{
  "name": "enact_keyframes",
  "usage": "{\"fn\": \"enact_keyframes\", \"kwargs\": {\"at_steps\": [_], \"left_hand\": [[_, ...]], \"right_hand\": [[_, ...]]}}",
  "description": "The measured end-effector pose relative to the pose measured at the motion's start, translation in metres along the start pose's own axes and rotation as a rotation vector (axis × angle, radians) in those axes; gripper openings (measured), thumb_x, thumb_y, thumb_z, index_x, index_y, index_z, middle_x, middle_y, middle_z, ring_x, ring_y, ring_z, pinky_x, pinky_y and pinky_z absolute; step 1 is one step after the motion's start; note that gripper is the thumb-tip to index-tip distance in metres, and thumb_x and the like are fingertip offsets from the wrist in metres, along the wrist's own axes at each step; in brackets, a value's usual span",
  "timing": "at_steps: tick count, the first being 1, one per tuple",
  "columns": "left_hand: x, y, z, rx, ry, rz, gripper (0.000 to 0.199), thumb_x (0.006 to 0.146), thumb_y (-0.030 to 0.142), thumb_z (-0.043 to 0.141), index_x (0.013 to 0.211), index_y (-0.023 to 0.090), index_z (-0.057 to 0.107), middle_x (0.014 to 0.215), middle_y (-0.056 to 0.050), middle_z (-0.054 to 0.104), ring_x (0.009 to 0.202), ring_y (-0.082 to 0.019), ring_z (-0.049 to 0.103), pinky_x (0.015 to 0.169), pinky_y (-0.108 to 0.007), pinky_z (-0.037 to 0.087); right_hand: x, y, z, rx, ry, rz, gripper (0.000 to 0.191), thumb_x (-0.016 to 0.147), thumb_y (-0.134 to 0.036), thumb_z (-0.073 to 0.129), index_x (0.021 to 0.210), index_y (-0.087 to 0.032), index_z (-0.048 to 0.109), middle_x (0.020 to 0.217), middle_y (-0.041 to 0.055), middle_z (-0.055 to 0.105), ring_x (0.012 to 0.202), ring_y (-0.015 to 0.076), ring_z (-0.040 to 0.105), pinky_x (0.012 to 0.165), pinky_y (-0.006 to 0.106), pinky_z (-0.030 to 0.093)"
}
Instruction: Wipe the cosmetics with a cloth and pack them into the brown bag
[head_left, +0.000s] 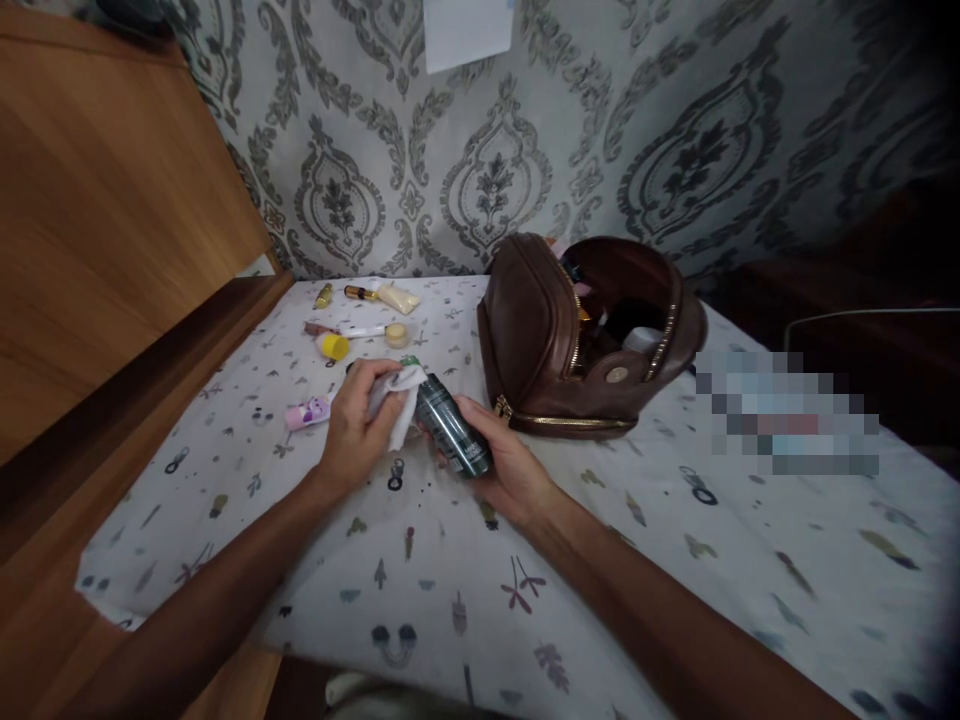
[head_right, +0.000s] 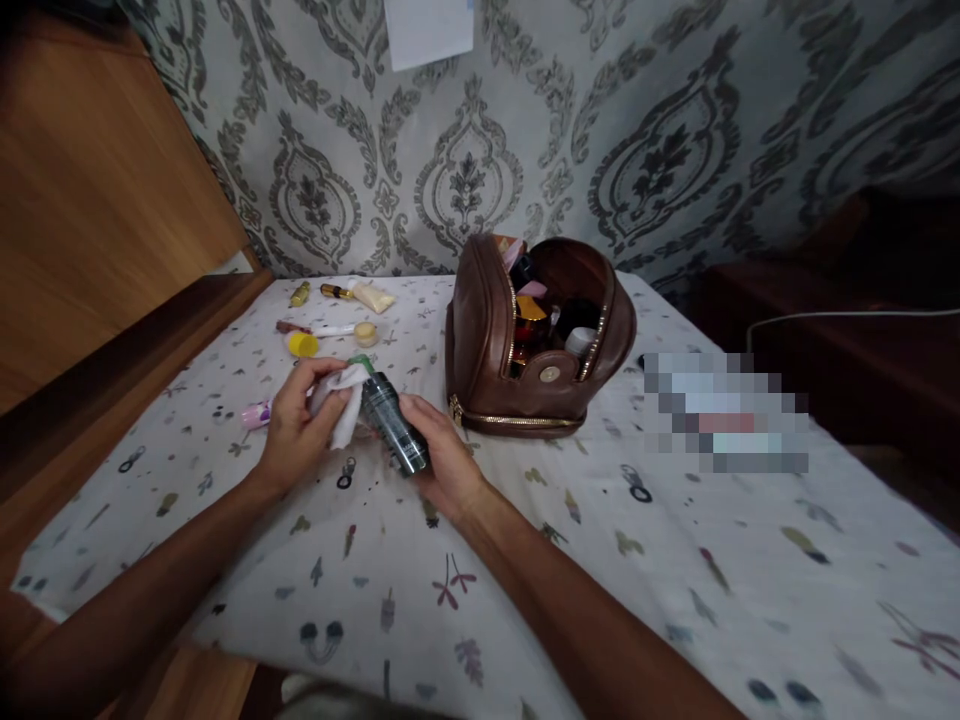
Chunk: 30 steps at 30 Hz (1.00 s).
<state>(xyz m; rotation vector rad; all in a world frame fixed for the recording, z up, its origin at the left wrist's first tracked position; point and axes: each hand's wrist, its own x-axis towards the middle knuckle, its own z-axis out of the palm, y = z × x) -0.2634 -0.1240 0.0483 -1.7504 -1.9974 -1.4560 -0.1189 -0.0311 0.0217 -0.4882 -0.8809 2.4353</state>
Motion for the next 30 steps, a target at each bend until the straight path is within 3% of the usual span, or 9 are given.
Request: {"fn": "enact_keyframes", "kwargs": {"at_steps": [2, 5, 11, 15, 17, 20, 25, 28, 30], "left_hand": [[0.0, -0.002, 0.0, -0.004, -0.005, -0.009, 0.018, 0.093, 0.021, 0.054, 0.11, 0.021, 0.057, 0.103, -0.004, 0.06, 0.097, -0.02, 0.057, 0.087, -0.035, 0.047], [-0.002, 0.003, 0.001, 0.006, -0.079, 0.084, 0.015, 0.094, 0.022, 0.053, 0.107, 0.021, 0.059, 0.098, -0.004, 0.058, 0.095, -0.02, 0.057, 0.085, -0.034, 0.047], [-0.018, 0.027, 0.01, 0.088, -0.262, 0.41, 0.021, 0.093, 0.013, 0.051, 0.11, 0.018, 0.062, 0.098, -0.007, 0.057, 0.088, -0.018, 0.057, 0.074, -0.029, 0.048], [-0.026, 0.037, 0.016, 0.127, -0.288, 0.606, 0.02, 0.092, 0.009, 0.049, 0.106, 0.016, 0.062, 0.094, -0.007, 0.059, 0.081, -0.017, 0.056, 0.067, -0.027, 0.048], [-0.025, 0.036, 0.015, 0.098, -0.287, 0.566, 0.021, 0.093, 0.009, 0.049, 0.108, 0.016, 0.061, 0.095, -0.008, 0.059, 0.083, -0.017, 0.057, 0.069, -0.028, 0.049], [-0.017, 0.026, 0.009, 0.059, -0.236, 0.378, 0.021, 0.094, 0.012, 0.05, 0.111, 0.017, 0.061, 0.098, -0.007, 0.057, 0.089, -0.018, 0.058, 0.076, -0.029, 0.05], [-0.001, 0.006, -0.002, 0.06, -0.019, 0.11, 0.017, 0.095, 0.019, 0.053, 0.11, 0.02, 0.06, 0.099, -0.005, 0.059, 0.096, -0.019, 0.058, 0.085, -0.034, 0.049], [0.002, 0.002, -0.003, 0.056, 0.012, 0.055, 0.016, 0.095, 0.022, 0.054, 0.109, 0.02, 0.061, 0.098, -0.004, 0.059, 0.096, -0.019, 0.058, 0.085, -0.034, 0.049], [0.0, 0.004, -0.001, 0.048, -0.029, 0.094, 0.017, 0.095, 0.021, 0.053, 0.11, 0.02, 0.061, 0.098, -0.004, 0.058, 0.095, -0.019, 0.057, 0.084, -0.034, 0.049]], "right_hand": [[-0.001, 0.0, 0.001, -0.025, 0.01, -0.006, 0.028, 0.067, -0.035, 0.084, 0.086, -0.018, 0.07, 0.071, -0.0005, 0.07, 0.059, 0.0129, 0.06, 0.05, 0.021, 0.046], [0.0, 0.0, 0.001, -0.008, 0.057, -0.017, 0.032, 0.06, -0.033, 0.088, 0.083, -0.019, 0.071, 0.068, -0.004, 0.067, 0.053, 0.0097, 0.056, 0.048, 0.02, 0.045], [0.002, -0.002, -0.002, 0.078, 0.069, -0.015, 0.028, 0.059, -0.032, 0.088, 0.074, -0.016, 0.071, 0.062, -0.0039, 0.067, 0.053, 0.0084, 0.055, 0.049, 0.018, 0.042], [0.004, -0.005, -0.004, 0.103, 0.1, -0.005, 0.029, 0.058, -0.031, 0.089, 0.078, -0.018, 0.072, 0.066, -0.0038, 0.069, 0.057, 0.0108, 0.058, 0.053, 0.02, 0.045], [0.005, -0.004, -0.004, 0.094, 0.089, -0.026, 0.032, 0.057, -0.032, 0.089, 0.082, -0.02, 0.073, 0.07, -0.0034, 0.071, 0.059, 0.012, 0.059, 0.055, 0.021, 0.046], [0.005, -0.003, -0.003, 0.063, 0.08, -0.057, 0.031, 0.058, -0.033, 0.088, 0.082, -0.02, 0.073, 0.073, -0.0035, 0.071, 0.063, 0.011, 0.059, 0.058, 0.02, 0.045], [0.001, -0.002, 0.001, -0.036, 0.024, 0.021, 0.037, 0.062, -0.045, 0.085, 0.085, -0.019, 0.071, 0.073, 0.0001, 0.071, 0.065, 0.0141, 0.061, 0.054, 0.022, 0.043], [-0.002, -0.002, 0.002, -0.077, 0.005, 0.025, 0.037, 0.064, -0.043, 0.085, 0.089, -0.02, 0.07, 0.073, 0.0002, 0.069, 0.063, 0.0137, 0.06, 0.052, 0.022, 0.043], [-0.002, -0.002, 0.002, -0.056, 0.028, 0.005, 0.035, 0.063, -0.04, 0.086, 0.087, -0.02, 0.069, 0.071, -0.0021, 0.067, 0.059, 0.0118, 0.057, 0.051, 0.022, 0.043]]}}
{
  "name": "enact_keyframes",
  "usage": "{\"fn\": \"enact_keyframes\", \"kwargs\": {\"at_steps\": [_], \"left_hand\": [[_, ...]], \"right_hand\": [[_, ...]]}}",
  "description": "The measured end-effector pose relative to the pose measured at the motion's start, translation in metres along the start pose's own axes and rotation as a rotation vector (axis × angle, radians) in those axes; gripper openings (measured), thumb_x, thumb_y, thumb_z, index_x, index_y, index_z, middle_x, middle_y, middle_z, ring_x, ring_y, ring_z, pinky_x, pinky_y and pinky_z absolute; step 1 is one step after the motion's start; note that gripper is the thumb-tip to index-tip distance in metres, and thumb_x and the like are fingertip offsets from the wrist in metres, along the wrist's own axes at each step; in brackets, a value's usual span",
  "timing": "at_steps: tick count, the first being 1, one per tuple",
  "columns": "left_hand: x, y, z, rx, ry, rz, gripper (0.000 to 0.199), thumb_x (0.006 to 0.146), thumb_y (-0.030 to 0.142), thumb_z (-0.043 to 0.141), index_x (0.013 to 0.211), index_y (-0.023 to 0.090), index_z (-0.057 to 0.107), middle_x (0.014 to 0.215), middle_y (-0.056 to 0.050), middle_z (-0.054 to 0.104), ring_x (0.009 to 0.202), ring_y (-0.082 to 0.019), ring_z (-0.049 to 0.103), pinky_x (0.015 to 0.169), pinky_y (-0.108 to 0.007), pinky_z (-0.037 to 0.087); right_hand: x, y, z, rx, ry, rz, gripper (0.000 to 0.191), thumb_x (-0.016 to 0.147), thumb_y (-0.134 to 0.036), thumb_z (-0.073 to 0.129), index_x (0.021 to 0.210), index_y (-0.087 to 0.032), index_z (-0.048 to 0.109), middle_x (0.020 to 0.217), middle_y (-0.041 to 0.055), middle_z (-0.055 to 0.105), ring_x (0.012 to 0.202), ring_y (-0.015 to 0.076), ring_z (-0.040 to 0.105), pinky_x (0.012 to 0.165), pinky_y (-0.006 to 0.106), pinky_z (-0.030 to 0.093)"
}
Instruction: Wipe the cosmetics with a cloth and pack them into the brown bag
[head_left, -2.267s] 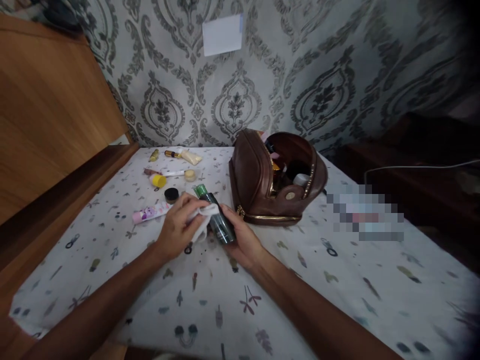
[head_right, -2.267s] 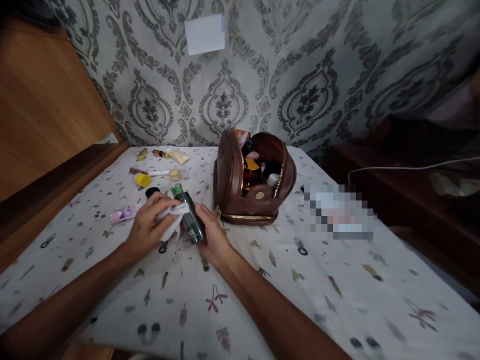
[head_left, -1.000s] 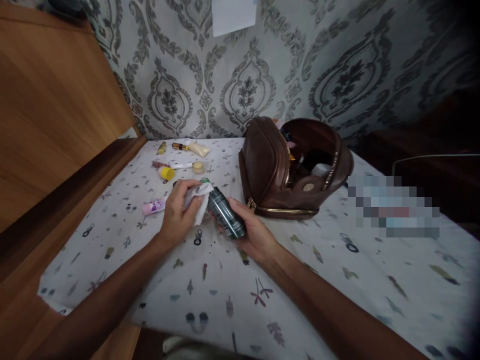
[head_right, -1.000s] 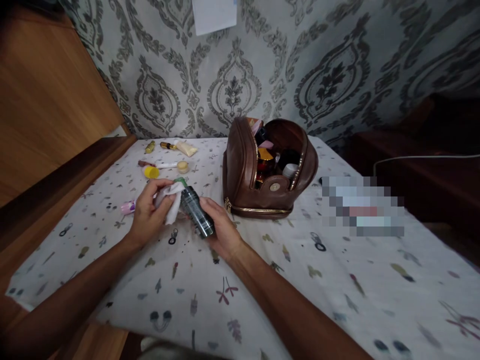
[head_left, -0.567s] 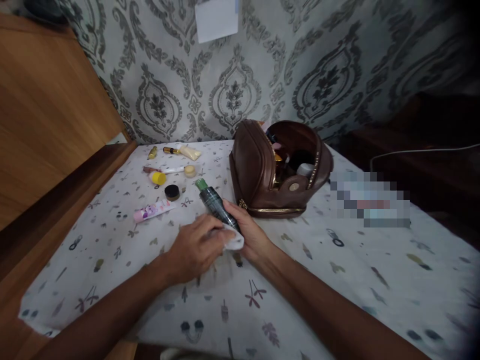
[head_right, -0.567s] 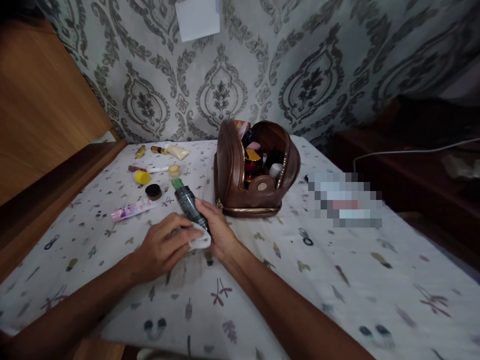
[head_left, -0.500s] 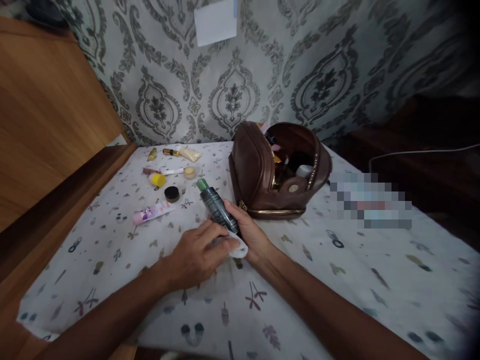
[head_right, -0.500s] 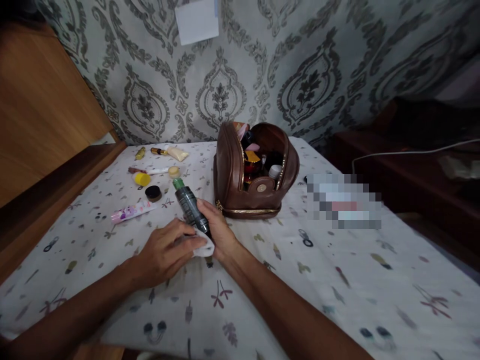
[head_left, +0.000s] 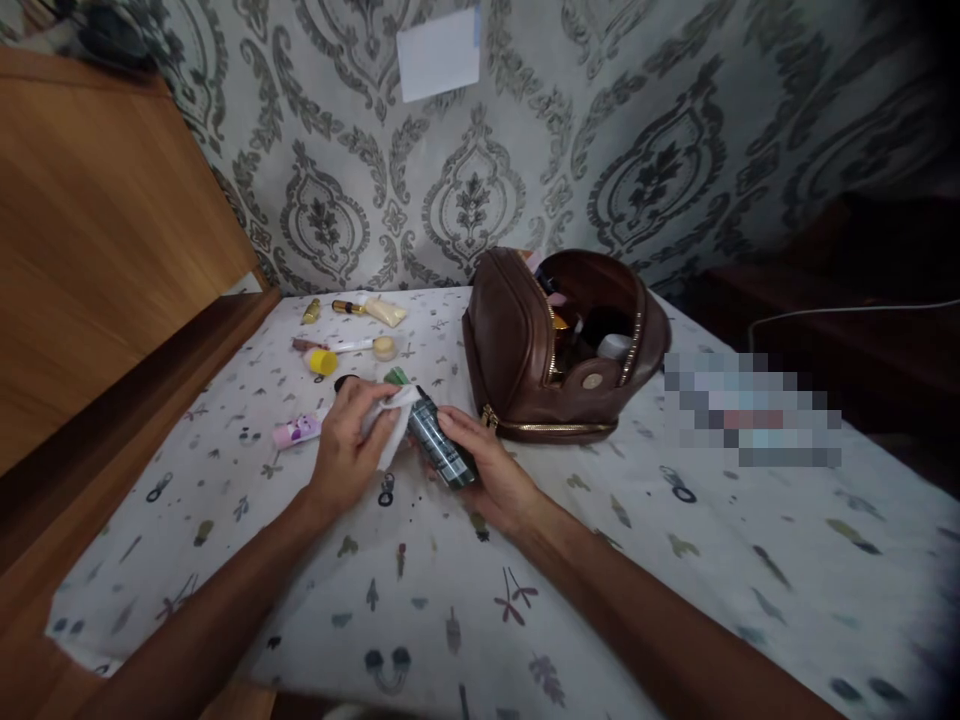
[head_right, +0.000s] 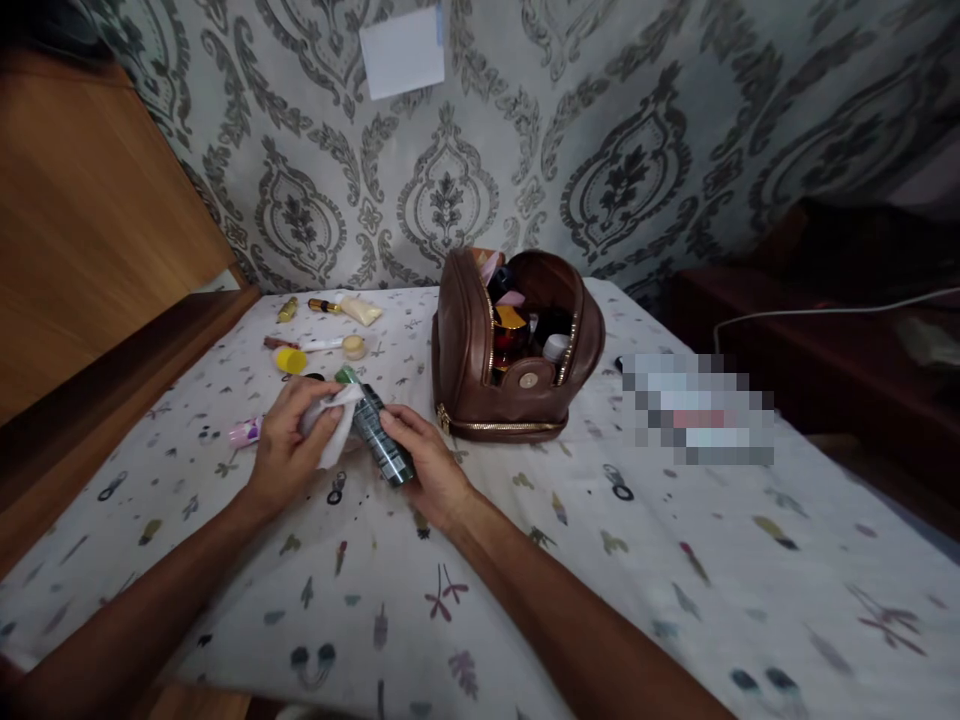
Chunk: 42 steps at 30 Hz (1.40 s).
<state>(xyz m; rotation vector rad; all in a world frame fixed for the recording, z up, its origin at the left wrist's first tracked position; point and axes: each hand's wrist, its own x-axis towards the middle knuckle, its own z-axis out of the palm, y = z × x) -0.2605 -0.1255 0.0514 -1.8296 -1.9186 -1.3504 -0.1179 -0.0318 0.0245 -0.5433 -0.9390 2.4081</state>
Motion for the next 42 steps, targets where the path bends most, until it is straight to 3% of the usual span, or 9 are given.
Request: {"fn": "enact_keyframes", "kwargs": {"at_steps": [7, 11, 15, 21, 24, 30, 34, 37, 42], "left_hand": [[-0.018, 0.029, 0.012, 0.053, -0.26, 0.348, 0.024, 0.096, 0.015, 0.047, 0.115, 0.019, 0.061, 0.098, -0.008, 0.058, 0.087, -0.018, 0.058, 0.072, -0.029, 0.051], [-0.023, 0.037, 0.015, 0.051, -0.284, 0.49, 0.021, 0.094, 0.011, 0.048, 0.109, 0.016, 0.062, 0.094, -0.007, 0.061, 0.081, -0.017, 0.057, 0.066, -0.027, 0.05], [-0.016, 0.027, 0.01, -0.065, -0.233, 0.288, 0.023, 0.094, 0.011, 0.049, 0.113, 0.017, 0.062, 0.099, -0.007, 0.058, 0.089, -0.017, 0.059, 0.076, -0.029, 0.051], [-0.001, 0.001, 0.0, -0.033, 0.026, -0.035, 0.017, 0.094, 0.02, 0.054, 0.109, 0.02, 0.062, 0.1, -0.004, 0.059, 0.096, -0.019, 0.057, 0.086, -0.033, 0.048], [-0.001, 0.0, 0.001, -0.028, 0.023, -0.03, 0.017, 0.094, 0.02, 0.054, 0.11, 0.02, 0.061, 0.1, -0.004, 0.06, 0.097, -0.019, 0.057, 0.086, -0.033, 0.047], [-0.015, 0.022, 0.01, -0.053, -0.273, 0.262, 0.023, 0.096, 0.016, 0.049, 0.115, 0.02, 0.061, 0.098, -0.007, 0.058, 0.089, -0.017, 0.059, 0.075, -0.029, 0.05], [-0.019, 0.031, 0.012, -0.075, -0.354, 0.399, 0.025, 0.096, 0.013, 0.045, 0.114, 0.019, 0.062, 0.099, -0.009, 0.06, 0.089, -0.018, 0.059, 0.074, -0.029, 0.051], [-0.016, 0.026, 0.009, -0.13, -0.294, 0.283, 0.024, 0.096, 0.014, 0.048, 0.113, 0.02, 0.062, 0.1, -0.007, 0.059, 0.091, -0.018, 0.059, 0.078, -0.03, 0.051], [-0.005, 0.004, 0.003, -0.112, -0.024, -0.027, 0.016, 0.095, 0.022, 0.053, 0.109, 0.022, 0.062, 0.099, -0.004, 0.06, 0.094, -0.018, 0.058, 0.083, -0.032, 0.048]], "right_hand": [[0.006, -0.001, -0.005, 0.127, 0.057, -0.017, 0.034, 0.055, -0.036, 0.09, 0.073, -0.017, 0.068, 0.064, -0.0051, 0.065, 0.055, 0.0083, 0.053, 0.051, 0.019, 0.04], [0.009, -0.002, -0.009, 0.157, 0.059, 0.006, 0.032, 0.059, -0.036, 0.088, 0.081, -0.02, 0.07, 0.066, -0.0032, 0.068, 0.059, 0.0125, 0.059, 0.056, 0.023, 0.046], [0.01, 0.0, -0.009, 0.178, 0.044, -0.03, 0.023, 0.066, -0.029, 0.083, 0.084, -0.021, 0.07, 0.07, -0.0035, 0.07, 0.06, 0.012, 0.06, 0.057, 0.022, 0.047], [0.005, 0.002, -0.004, 0.089, -0.016, 0.048, 0.022, 0.078, -0.039, 0.075, 0.087, -0.019, 0.069, 0.068, -0.0001, 0.069, 0.058, 0.0138, 0.06, 0.053, 0.024, 0.046], [0.003, 0.002, -0.002, 0.045, -0.02, 0.017, 0.029, 0.071, -0.041, 0.081, 0.086, -0.018, 0.069, 0.069, -0.0014, 0.067, 0.059, 0.0124, 0.058, 0.052, 0.024, 0.045], [0.005, -0.002, -0.004, 0.13, 0.025, -0.028, 0.032, 0.059, -0.035, 0.089, 0.077, -0.017, 0.07, 0.067, -0.0047, 0.067, 0.057, 0.0081, 0.055, 0.053, 0.019, 0.041], [0.008, -0.003, -0.007, 0.15, 0.018, -0.02, 0.033, 0.059, -0.037, 0.088, 0.08, -0.02, 0.069, 0.066, -0.0049, 0.067, 0.054, 0.0096, 0.054, 0.049, 0.02, 0.04], [0.009, -0.001, -0.007, 0.148, 0.027, -0.041, 0.027, 0.063, -0.034, 0.085, 0.08, -0.02, 0.069, 0.068, -0.0044, 0.068, 0.059, 0.0109, 0.056, 0.052, 0.02, 0.042], [0.005, 0.001, -0.004, 0.101, 0.038, -0.001, 0.022, 0.073, -0.037, 0.078, 0.084, -0.019, 0.07, 0.073, -0.0009, 0.069, 0.059, 0.0125, 0.058, 0.054, 0.023, 0.046]]}}
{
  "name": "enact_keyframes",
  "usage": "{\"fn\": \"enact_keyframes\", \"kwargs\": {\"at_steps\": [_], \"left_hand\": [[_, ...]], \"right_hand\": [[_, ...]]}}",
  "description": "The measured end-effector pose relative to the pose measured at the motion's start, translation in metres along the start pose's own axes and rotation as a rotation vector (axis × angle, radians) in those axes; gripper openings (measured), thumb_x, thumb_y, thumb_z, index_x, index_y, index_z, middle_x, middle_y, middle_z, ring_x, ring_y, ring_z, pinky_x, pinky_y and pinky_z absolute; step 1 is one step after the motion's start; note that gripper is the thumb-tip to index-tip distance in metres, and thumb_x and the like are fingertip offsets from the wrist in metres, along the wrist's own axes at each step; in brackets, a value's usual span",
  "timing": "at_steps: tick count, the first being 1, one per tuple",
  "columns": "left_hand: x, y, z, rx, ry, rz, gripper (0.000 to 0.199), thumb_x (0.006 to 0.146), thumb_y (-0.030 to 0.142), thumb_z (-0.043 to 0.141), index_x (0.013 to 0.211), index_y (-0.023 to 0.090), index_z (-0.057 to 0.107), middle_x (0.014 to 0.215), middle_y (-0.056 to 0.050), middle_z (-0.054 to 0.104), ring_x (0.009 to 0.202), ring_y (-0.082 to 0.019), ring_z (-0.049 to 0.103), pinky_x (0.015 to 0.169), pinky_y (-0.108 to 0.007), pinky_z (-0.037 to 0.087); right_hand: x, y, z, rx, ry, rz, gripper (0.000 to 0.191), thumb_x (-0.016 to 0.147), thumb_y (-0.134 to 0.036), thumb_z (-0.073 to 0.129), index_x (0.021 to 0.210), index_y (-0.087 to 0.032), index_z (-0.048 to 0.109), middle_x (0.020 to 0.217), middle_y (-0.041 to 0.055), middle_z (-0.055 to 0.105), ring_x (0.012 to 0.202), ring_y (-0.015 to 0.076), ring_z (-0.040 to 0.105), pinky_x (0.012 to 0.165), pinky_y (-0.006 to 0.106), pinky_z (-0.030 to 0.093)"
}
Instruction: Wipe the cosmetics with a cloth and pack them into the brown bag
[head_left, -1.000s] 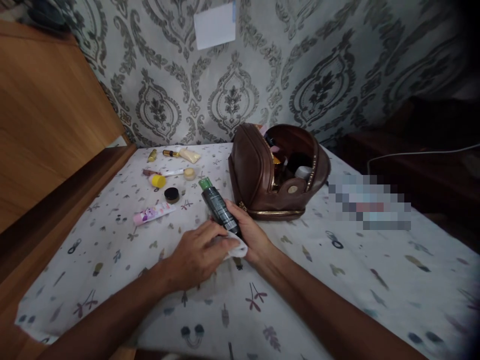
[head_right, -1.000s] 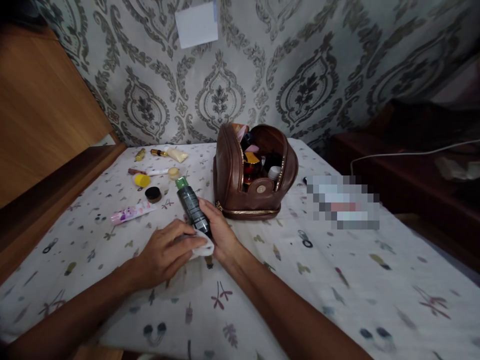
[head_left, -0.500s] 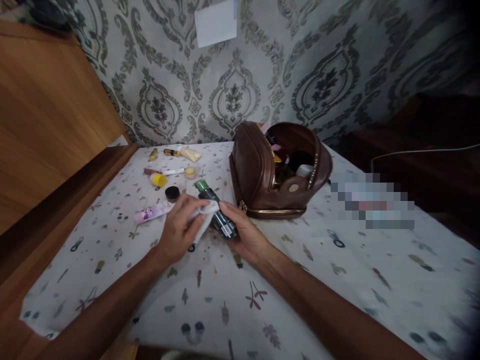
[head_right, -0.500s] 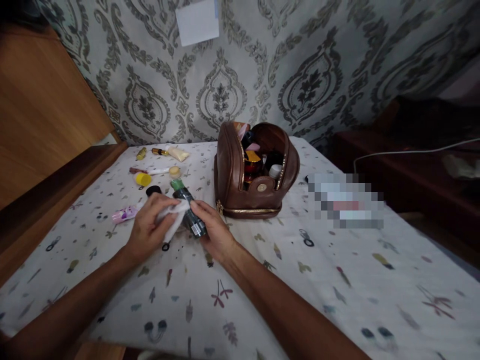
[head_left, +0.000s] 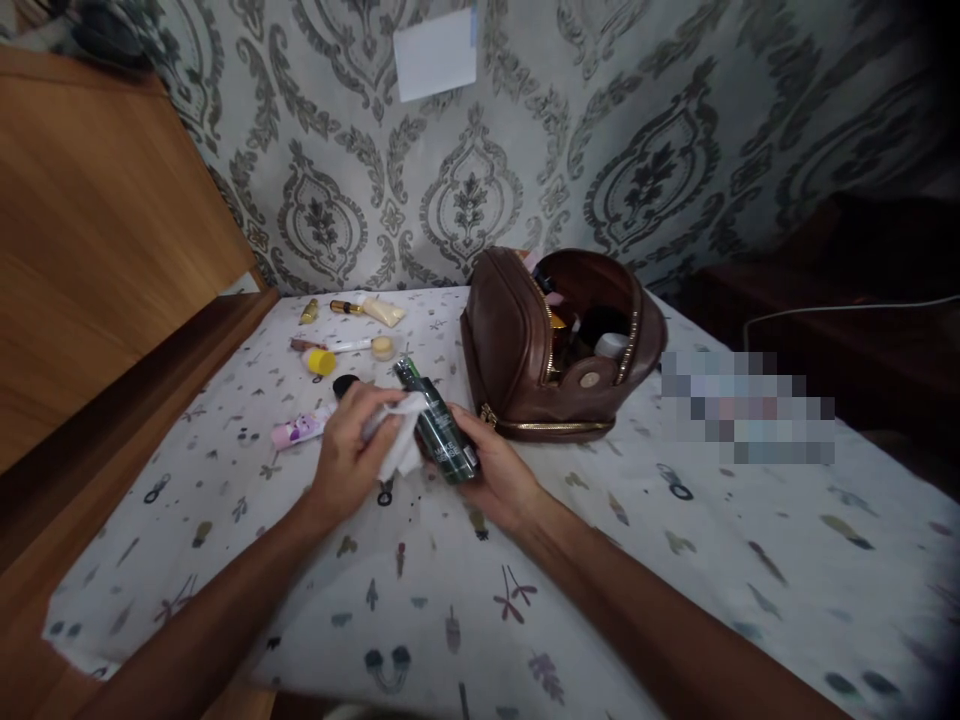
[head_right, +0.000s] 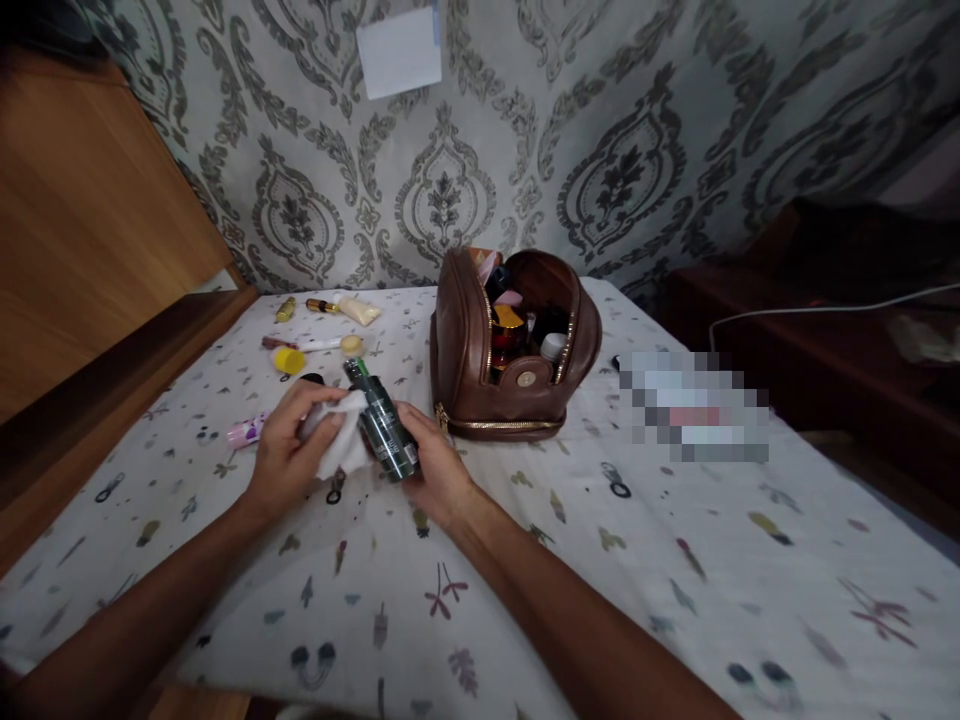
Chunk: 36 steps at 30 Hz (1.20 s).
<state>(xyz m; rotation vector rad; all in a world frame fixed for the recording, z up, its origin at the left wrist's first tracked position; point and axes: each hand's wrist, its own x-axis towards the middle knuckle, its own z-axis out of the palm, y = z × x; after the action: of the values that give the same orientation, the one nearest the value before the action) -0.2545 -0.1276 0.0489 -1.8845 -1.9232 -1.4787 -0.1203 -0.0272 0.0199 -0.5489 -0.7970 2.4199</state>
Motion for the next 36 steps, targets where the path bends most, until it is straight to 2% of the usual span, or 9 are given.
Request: {"fn": "enact_keyframes", "kwargs": {"at_steps": [3, 5, 13, 17, 22, 27, 29, 33, 36], "left_hand": [[0.004, -0.008, -0.002, -0.007, 0.079, -0.143, 0.016, 0.094, 0.027, 0.054, 0.107, 0.022, 0.062, 0.1, -0.003, 0.061, 0.095, -0.019, 0.058, 0.084, -0.033, 0.047], [0.004, -0.007, -0.001, -0.008, 0.064, -0.143, 0.016, 0.094, 0.027, 0.054, 0.107, 0.021, 0.062, 0.1, -0.003, 0.061, 0.094, -0.019, 0.058, 0.084, -0.033, 0.047], [-0.017, 0.019, 0.015, 0.064, -0.269, 0.266, 0.024, 0.096, 0.014, 0.048, 0.115, 0.019, 0.061, 0.099, -0.007, 0.058, 0.088, -0.017, 0.058, 0.076, -0.029, 0.05], [-0.023, 0.025, 0.019, 0.115, -0.323, 0.391, 0.026, 0.096, 0.014, 0.045, 0.114, 0.021, 0.062, 0.1, -0.007, 0.059, 0.084, -0.016, 0.058, 0.067, -0.026, 0.049], [-0.011, 0.016, 0.01, 0.03, -0.133, 0.16, 0.02, 0.095, 0.017, 0.05, 0.111, 0.021, 0.062, 0.096, -0.005, 0.058, 0.089, -0.017, 0.059, 0.079, -0.03, 0.05], [-0.002, -0.001, 0.004, 0.007, 0.058, -0.108, 0.018, 0.094, 0.028, 0.054, 0.109, 0.022, 0.06, 0.102, -0.005, 0.061, 0.099, -0.021, 0.059, 0.088, -0.036, 0.047], [-0.003, -0.001, 0.006, -0.016, 0.015, -0.097, 0.018, 0.094, 0.028, 0.054, 0.109, 0.022, 0.061, 0.101, -0.005, 0.062, 0.096, -0.021, 0.059, 0.086, -0.036, 0.048], [-0.01, 0.013, 0.011, -0.022, -0.224, 0.16, 0.019, 0.094, 0.018, 0.052, 0.109, 0.021, 0.062, 0.098, -0.005, 0.06, 0.091, -0.018, 0.06, 0.081, -0.032, 0.049], [-0.013, 0.021, 0.012, -0.051, -0.341, 0.276, 0.022, 0.095, 0.015, 0.049, 0.112, 0.02, 0.063, 0.101, -0.007, 0.059, 0.09, -0.017, 0.061, 0.079, -0.03, 0.05]], "right_hand": [[-0.004, 0.0, 0.002, -0.059, -0.053, 0.014, 0.029, 0.073, -0.042, 0.079, 0.088, -0.019, 0.069, 0.07, -0.0003, 0.067, 0.058, 0.0131, 0.058, 0.051, 0.024, 0.045], [-0.006, -0.001, 0.003, -0.074, -0.048, 0.005, 0.031, 0.069, -0.039, 0.083, 0.087, -0.019, 0.068, 0.069, -0.0019, 0.066, 0.058, 0.0117, 0.057, 0.05, 0.023, 0.045], [0.001, -0.004, -0.004, 0.083, -0.019, 0.065, 0.029, 0.068, -0.04, 0.083, 0.079, -0.018, 0.068, 0.063, -0.0035, 0.065, 0.053, 0.0108, 0.056, 0.051, 0.022, 0.045], [0.005, -0.005, -0.008, 0.082, -0.002, 0.129, 0.024, 0.081, -0.042, 0.072, 0.085, -0.019, 0.068, 0.065, 0.0009, 0.069, 0.059, 0.0174, 0.063, 0.053, 0.026, 0.047], [0.004, -0.003, -0.004, 0.121, 0.05, 0.127, 0.022, 0.085, -0.037, 0.068, 0.077, -0.018, 0.066, 0.062, -0.0011, 0.067, 0.054, 0.0133, 0.059, 0.05, 0.024, 0.046], [-0.003, -0.001, 0.001, 0.024, -0.035, 0.056, 0.026, 0.071, -0.037, 0.082, 0.084, -0.017, 0.071, 0.071, -0.0023, 0.069, 0.055, 0.0102, 0.057, 0.053, 0.024, 0.048], [-0.003, -0.001, 0.0, 0.018, -0.037, 0.039, 0.028, 0.068, -0.037, 0.084, 0.083, -0.017, 0.071, 0.069, -0.0025, 0.068, 0.055, 0.0098, 0.056, 0.054, 0.023, 0.047], [0.002, -0.004, -0.004, 0.088, 0.006, 0.035, 0.024, 0.072, -0.038, 0.081, 0.079, -0.017, 0.069, 0.063, -0.0024, 0.067, 0.054, 0.0111, 0.057, 0.053, 0.022, 0.045], [0.005, -0.007, -0.006, 0.136, 0.012, 0.128, 0.022, 0.083, -0.039, 0.07, 0.082, -0.018, 0.069, 0.066, 0.0008, 0.07, 0.058, 0.0154, 0.061, 0.056, 0.026, 0.049]]}}
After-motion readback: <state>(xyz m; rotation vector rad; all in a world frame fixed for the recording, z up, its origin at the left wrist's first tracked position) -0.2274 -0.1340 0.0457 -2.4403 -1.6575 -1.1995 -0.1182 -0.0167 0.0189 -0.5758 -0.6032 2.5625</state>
